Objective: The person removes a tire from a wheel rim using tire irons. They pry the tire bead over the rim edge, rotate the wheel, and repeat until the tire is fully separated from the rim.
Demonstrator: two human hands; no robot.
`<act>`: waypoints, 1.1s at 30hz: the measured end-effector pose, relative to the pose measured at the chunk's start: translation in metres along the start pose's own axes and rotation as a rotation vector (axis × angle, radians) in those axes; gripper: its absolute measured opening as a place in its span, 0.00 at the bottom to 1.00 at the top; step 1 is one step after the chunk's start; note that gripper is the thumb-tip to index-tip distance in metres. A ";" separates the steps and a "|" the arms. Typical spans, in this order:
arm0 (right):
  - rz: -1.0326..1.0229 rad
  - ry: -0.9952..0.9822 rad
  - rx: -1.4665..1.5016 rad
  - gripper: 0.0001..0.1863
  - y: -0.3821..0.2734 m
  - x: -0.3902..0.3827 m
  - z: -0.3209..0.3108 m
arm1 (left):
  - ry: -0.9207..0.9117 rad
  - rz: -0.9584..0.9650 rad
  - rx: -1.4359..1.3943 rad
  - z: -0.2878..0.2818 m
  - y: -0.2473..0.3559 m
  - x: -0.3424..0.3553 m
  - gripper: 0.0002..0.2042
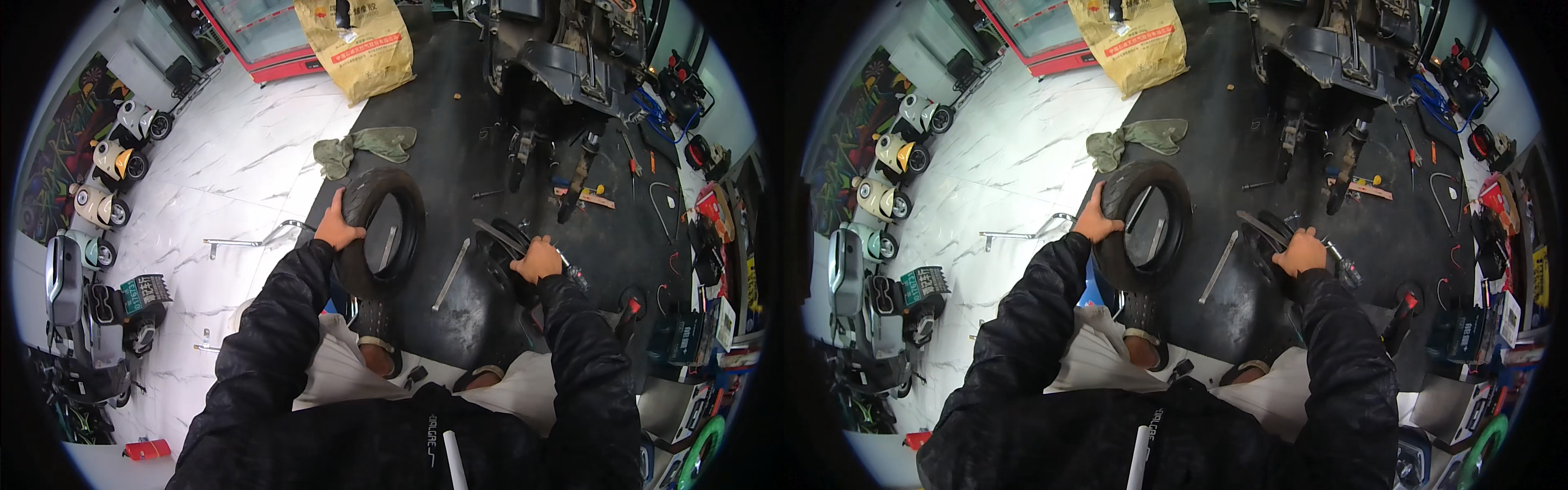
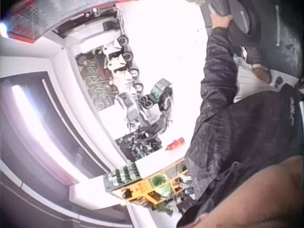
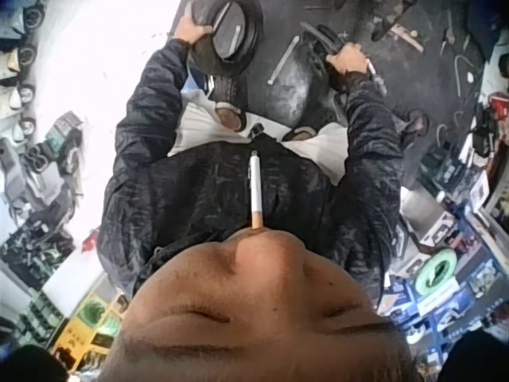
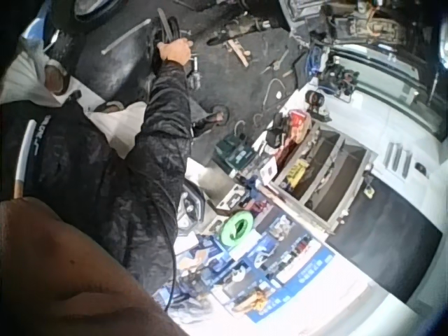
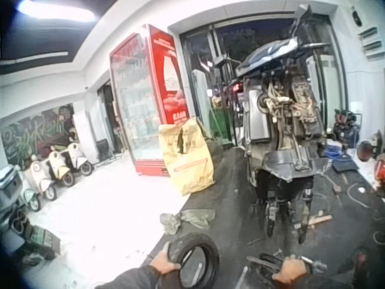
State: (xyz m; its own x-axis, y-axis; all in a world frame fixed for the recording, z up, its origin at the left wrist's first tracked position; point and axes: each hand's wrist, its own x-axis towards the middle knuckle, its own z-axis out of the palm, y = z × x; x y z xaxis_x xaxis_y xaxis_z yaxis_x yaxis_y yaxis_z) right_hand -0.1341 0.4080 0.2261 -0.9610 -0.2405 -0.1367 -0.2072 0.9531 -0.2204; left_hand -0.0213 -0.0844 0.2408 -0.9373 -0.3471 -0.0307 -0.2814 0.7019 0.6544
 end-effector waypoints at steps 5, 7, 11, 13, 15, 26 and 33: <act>0.074 -0.095 -0.020 0.42 -0.001 0.006 -0.008 | 0.073 -0.099 0.100 0.013 0.011 -0.004 0.64; 0.108 -0.100 -0.015 0.45 -0.009 0.005 -0.014 | 0.091 -0.088 0.110 0.014 0.015 -0.004 0.63; 0.175 0.004 -0.011 0.46 -0.019 0.007 -0.037 | 0.111 -0.093 0.093 0.012 0.012 -0.005 0.62; 0.166 0.006 0.004 0.41 -0.024 0.007 -0.050 | 0.118 -0.106 0.102 0.010 0.008 -0.004 0.62; 0.110 0.030 0.041 0.36 -0.033 0.006 -0.059 | 0.118 -0.119 0.104 0.010 0.006 -0.006 0.62; 0.019 -0.249 0.226 0.23 -0.061 -0.046 0.053 | 0.098 -0.128 -0.108 -0.006 0.032 -0.013 0.57; -0.038 -0.422 0.056 0.13 -0.039 -0.081 0.200 | 0.115 -0.101 -0.008 0.035 0.025 -0.041 0.55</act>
State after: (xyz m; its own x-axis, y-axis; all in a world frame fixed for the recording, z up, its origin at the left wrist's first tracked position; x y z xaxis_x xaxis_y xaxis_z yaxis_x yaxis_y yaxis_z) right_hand -0.0112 0.3537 0.0524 -0.7912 -0.3400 -0.5083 -0.2192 0.9336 -0.2834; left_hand 0.0027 -0.0311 0.2324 -0.8744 -0.4851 -0.0104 -0.3711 0.6546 0.6586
